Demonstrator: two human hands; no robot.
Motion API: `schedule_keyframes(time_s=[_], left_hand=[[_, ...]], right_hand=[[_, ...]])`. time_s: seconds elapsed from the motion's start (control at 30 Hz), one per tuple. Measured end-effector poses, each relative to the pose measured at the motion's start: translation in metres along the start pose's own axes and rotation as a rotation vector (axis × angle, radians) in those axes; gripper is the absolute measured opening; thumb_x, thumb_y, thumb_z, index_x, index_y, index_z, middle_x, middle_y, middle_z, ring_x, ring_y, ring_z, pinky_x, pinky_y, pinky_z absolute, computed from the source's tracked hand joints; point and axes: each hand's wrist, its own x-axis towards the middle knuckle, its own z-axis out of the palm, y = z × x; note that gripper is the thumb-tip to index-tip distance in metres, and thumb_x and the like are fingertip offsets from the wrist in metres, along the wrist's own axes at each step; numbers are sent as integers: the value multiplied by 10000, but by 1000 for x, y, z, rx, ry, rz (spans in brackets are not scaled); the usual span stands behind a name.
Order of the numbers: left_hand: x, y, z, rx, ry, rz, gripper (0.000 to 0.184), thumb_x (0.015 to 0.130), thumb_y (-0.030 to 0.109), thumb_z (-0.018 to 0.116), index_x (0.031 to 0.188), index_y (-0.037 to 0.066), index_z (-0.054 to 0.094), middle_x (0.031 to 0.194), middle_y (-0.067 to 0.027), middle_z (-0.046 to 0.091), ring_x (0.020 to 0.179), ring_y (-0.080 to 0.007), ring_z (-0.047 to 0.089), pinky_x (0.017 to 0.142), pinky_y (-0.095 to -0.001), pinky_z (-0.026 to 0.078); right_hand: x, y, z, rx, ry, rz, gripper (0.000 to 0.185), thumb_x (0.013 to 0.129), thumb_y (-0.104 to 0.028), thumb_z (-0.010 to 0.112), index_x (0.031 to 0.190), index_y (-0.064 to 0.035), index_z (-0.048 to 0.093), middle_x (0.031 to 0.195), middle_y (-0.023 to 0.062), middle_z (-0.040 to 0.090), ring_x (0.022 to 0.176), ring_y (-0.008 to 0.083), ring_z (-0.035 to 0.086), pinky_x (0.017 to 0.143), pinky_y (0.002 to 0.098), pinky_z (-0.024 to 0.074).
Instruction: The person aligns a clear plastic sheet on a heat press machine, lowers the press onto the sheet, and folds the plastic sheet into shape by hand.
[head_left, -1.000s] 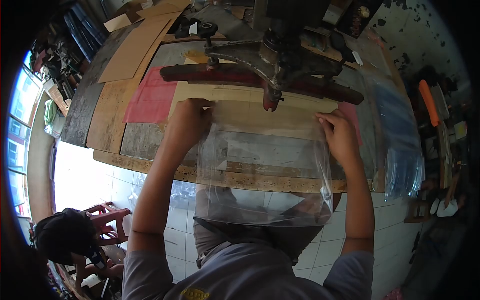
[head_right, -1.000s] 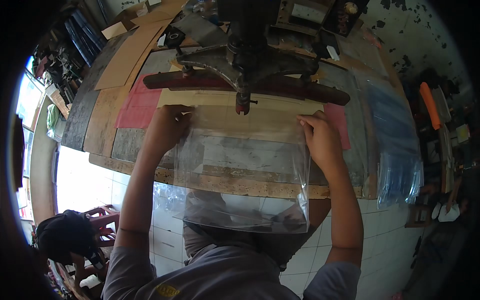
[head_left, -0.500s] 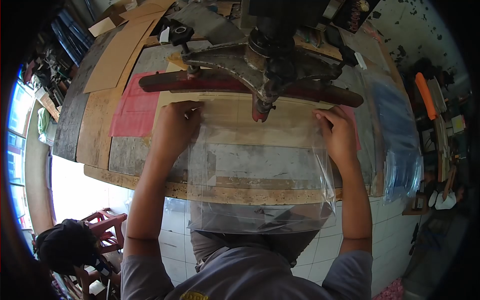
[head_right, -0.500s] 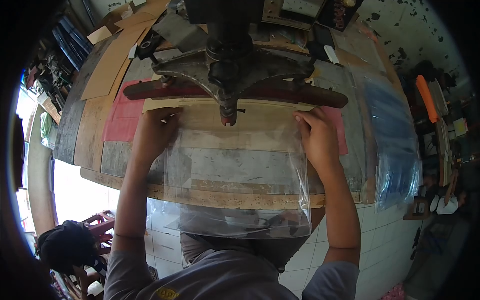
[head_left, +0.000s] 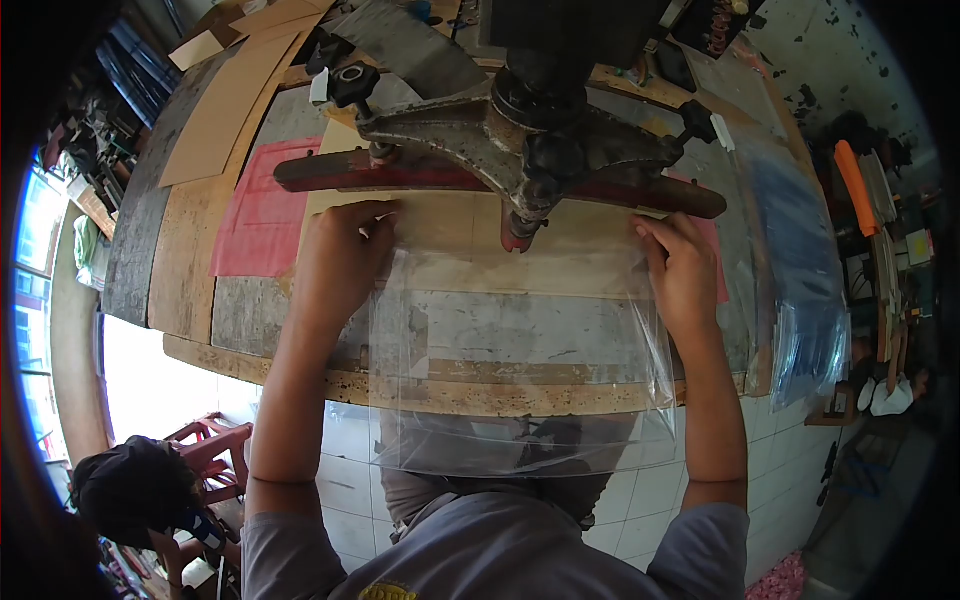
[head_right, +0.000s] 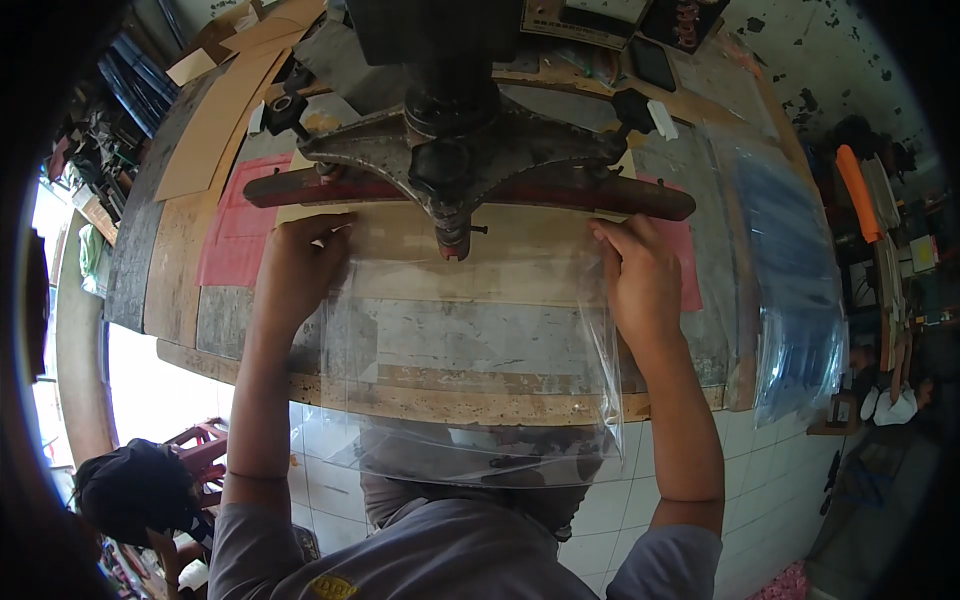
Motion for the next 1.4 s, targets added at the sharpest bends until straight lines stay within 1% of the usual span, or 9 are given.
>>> schedule_keyframes(time_s=[0.1,0.2,0.3,0.4,0.5,0.53,1.03,1.33,1.4], left_hand=[[0,-7,3,-3,23,43,238,925,112,646,1121,13,737,867,-179,737,735,-230,706,694,-353,537],[2,-5,4,-19,53,73,239,909,132,651,1099,21,745,844,-211,722,729,-322,706,690,-403,536],[0,-10,5,-54,57,108,241,889,124,664,1091,18,742,871,-220,724,736,-324,704,702,-408,539],[2,-14,6,-19,45,137,241,910,113,659,1120,21,734,916,-192,742,754,-266,719,714,-373,553],[-1,-8,3,-42,69,121,216,856,75,655,1043,9,740,902,-241,726,826,-392,715,762,-450,559],[-1,-12,5,-16,56,109,247,884,93,675,1112,17,733,899,-188,736,743,-285,713,710,-379,551],[2,-12,5,-20,50,81,253,880,61,650,1113,24,739,916,-187,736,744,-275,715,717,-374,557],[2,-14,7,-50,85,116,251,899,115,657,1116,19,739,915,-199,742,780,-301,736,729,-383,562],[2,-11,5,-66,79,103,225,879,84,646,1070,13,741,894,-233,725,819,-376,717,755,-433,561]], right_hand=[[-1,3,2,6,18,-20,167,915,-52,679,1062,-65,757,881,122,631,799,316,666,711,426,515],[1,2,1,14,16,-16,172,910,-42,678,1063,-63,753,891,125,628,807,318,664,714,423,515],[-2,0,0,-11,19,-17,183,909,-31,672,1072,-58,750,900,131,626,814,318,662,718,417,509],[-1,-3,1,-28,11,-5,199,911,-29,668,1092,-57,746,904,133,624,815,314,659,724,409,501],[-3,-5,2,-28,-8,19,207,926,-47,664,1114,-66,747,925,132,636,815,306,658,729,398,495],[-3,-7,0,-42,-17,32,204,929,-50,663,1114,-66,748,931,131,639,821,304,661,734,396,496],[-3,-11,1,13,-22,60,188,937,-69,671,1105,-46,751,980,123,658,958,299,626,863,373,477],[-2,-14,-1,-39,-50,95,200,916,-23,679,1097,-47,760,1003,104,678,1029,289,640,897,399,493],[-2,-15,-2,-46,-52,100,206,913,-19,680,1101,-47,759,999,104,676,1015,282,648,887,394,498]])
